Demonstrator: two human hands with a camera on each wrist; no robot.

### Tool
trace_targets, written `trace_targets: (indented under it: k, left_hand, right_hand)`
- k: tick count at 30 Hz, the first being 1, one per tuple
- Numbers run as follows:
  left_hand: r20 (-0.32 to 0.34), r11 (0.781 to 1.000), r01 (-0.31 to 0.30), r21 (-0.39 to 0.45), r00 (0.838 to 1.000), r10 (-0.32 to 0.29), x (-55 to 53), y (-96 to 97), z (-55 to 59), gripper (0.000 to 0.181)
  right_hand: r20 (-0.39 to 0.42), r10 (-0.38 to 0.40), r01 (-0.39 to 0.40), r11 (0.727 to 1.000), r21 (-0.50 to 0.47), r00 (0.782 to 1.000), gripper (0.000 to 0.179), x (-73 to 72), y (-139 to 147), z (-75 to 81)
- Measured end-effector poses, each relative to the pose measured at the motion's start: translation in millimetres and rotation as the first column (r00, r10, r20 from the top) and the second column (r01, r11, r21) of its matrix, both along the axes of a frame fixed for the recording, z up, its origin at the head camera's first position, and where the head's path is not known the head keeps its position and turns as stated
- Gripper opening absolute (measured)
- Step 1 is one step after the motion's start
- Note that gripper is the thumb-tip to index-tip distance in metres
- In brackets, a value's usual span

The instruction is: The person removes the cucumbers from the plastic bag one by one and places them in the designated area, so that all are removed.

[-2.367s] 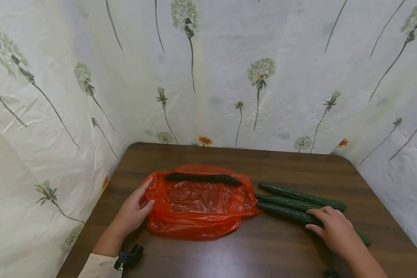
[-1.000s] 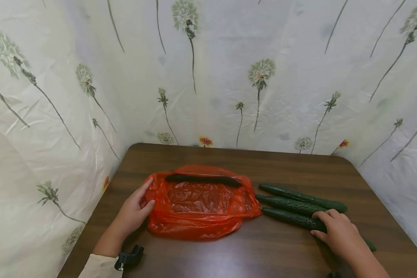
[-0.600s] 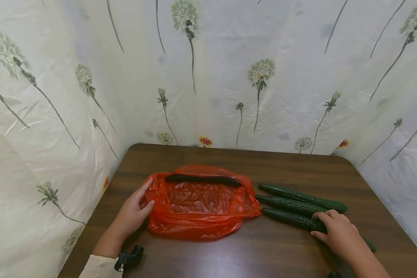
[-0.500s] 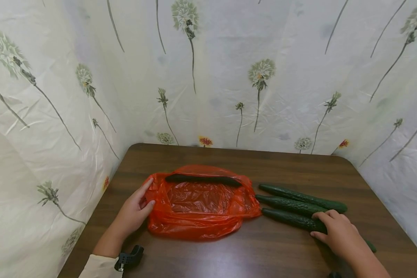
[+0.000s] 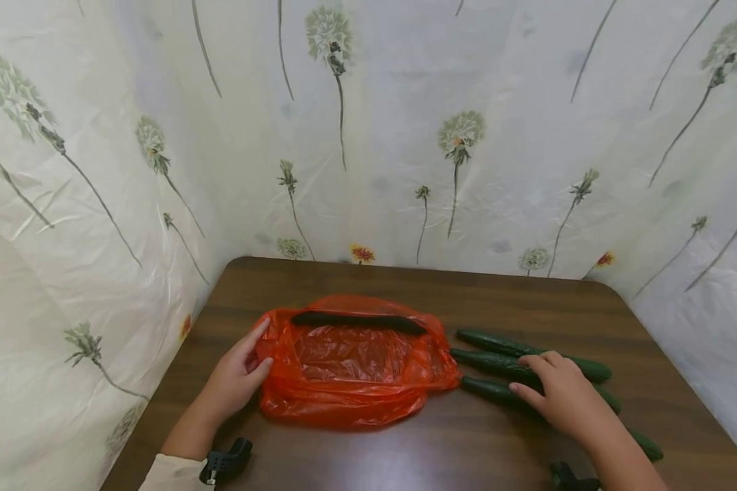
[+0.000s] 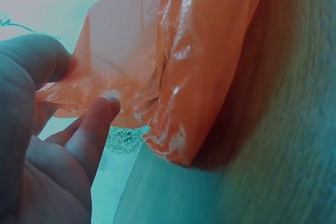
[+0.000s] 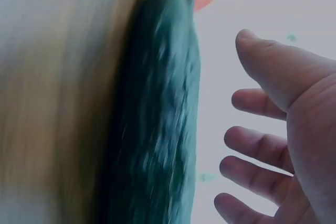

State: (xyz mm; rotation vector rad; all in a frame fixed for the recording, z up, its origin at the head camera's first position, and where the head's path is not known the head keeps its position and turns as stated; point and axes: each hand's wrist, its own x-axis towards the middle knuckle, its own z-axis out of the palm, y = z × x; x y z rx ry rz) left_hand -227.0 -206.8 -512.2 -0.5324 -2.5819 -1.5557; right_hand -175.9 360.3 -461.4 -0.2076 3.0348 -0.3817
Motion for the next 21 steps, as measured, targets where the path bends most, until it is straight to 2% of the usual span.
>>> trace_targets:
  k: [8, 16, 21]
  left_hand:
    - [0.018, 1.0, 0.004, 0.014, 1.0, -0.004, 1.2, -0.9, 0.0, 0.075]
    - [-0.001, 1.0, 0.01, 0.007, 1.0, -0.01, 0.1, -0.7, -2.1, 0.073]
    - [0.003, 1.0, 0.015, 0.017, 1.0, -0.015, 0.3, 1.9, -0.7, 0.072]
  right_hand:
    - [-0.06, 0.108, -0.112, 0.992, -0.056, 0.992, 0.051, -19.1, -60.7, 2.5]
    - [-0.083, 0.235, -0.242, 0.967, -0.085, 0.968, 0.046, -44.7, -122.9, 0.0]
    - [-0.059, 0.283, -0.287, 0.954, -0.084, 0.957, 0.05, -58.6, -151.8, -1.9]
